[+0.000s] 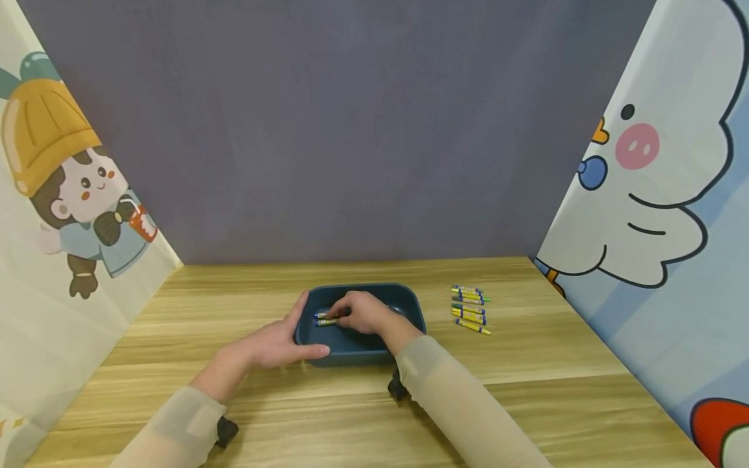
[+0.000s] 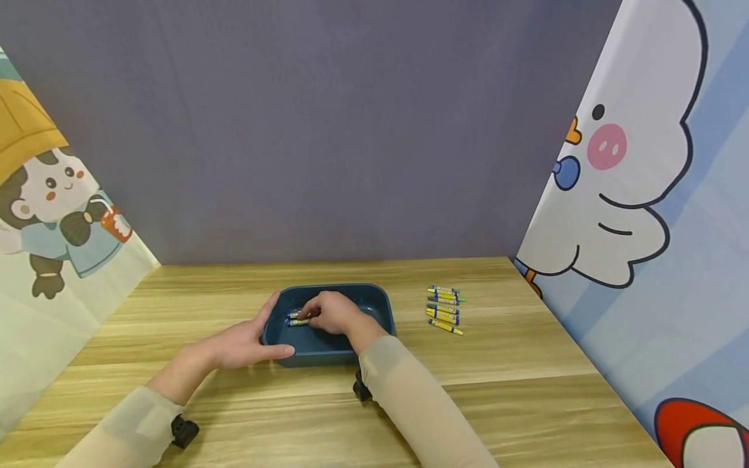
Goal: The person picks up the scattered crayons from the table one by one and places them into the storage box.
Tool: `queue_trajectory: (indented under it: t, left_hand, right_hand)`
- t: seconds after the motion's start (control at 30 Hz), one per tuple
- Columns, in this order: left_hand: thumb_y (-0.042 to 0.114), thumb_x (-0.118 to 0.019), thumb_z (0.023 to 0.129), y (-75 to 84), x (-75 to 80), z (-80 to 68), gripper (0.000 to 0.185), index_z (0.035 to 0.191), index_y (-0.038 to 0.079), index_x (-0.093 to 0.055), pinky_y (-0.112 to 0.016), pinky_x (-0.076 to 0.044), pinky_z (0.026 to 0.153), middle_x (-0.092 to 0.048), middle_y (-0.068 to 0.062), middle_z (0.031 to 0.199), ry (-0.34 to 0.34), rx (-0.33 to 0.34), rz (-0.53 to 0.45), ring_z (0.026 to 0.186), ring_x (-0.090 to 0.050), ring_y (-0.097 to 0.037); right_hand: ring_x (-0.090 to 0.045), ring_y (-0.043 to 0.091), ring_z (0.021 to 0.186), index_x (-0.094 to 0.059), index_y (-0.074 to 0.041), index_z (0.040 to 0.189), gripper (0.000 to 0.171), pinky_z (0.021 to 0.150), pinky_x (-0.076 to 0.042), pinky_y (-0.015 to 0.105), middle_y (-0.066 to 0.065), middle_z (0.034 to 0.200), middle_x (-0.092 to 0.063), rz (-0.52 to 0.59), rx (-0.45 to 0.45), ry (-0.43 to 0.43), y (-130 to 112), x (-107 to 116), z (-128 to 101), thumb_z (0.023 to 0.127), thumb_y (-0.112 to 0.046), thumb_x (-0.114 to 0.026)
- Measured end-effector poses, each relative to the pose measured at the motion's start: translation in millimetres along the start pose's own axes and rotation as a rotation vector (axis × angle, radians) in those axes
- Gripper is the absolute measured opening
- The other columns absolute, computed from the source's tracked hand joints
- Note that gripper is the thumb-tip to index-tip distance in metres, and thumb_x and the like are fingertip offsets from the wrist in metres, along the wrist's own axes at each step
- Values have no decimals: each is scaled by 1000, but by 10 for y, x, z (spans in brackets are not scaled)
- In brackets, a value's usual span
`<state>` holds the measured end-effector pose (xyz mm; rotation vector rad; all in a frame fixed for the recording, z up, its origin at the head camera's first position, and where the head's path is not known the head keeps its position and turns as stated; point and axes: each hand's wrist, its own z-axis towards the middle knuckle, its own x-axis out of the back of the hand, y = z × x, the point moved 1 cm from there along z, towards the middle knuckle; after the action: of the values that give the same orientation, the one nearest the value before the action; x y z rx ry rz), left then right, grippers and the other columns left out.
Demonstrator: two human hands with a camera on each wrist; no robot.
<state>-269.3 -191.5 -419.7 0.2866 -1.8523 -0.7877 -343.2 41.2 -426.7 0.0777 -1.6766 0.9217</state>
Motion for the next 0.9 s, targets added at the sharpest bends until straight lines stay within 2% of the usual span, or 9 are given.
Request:
queue_trajectory:
  t: [0.17,0.3,0.5,0.6,0.9]
  left_hand:
    - [72,-75,94,-5,-4,13,132,176,28,19,-54,-53,107,-48,-33,165,3,-15,-7,124,-67,-32]
    - [73,-75,94,-4,-5,11,133,175,29,20,-52,-54,103,-48,-32,165,-4,-13,-17,119,-68,-30]
    - [73,-74,94,-9,-1,-1,132,175,28,21,-57,-51,111,-45,-33,167,0,-14,-9,132,-66,-35]
    - [73,-74,94,-12,-1,-2,133,175,27,20,-58,-51,112,-45,-33,167,2,-9,-6,134,-65,-36]
    - [74,-74,93,-17,-9,12,133,176,29,19,-53,-54,103,-49,-33,163,8,-5,6,119,-69,-31]
  right_hand:
    - [-66,16,113,-85,-25,125,31,106,-56,42,1,127,-74,-23,-19,-9,16,-17,1,101,-6,-76]
    - [-65,14,110,-85,-27,124,31,104,-56,39,0,123,-72,-52,-19,12,19,-28,8,102,-7,-76]
    - [-66,14,108,-84,-26,126,30,101,-56,36,0,121,-72,-88,10,27,9,-35,13,103,-8,-75]
    - [-66,14,108,-84,-26,126,30,101,-56,36,0,121,-72,-91,13,30,3,-32,8,104,-8,-75]
    - [-67,16,111,-85,-26,126,29,103,-57,39,1,123,-72,-72,4,34,-8,-14,-4,104,-10,-75]
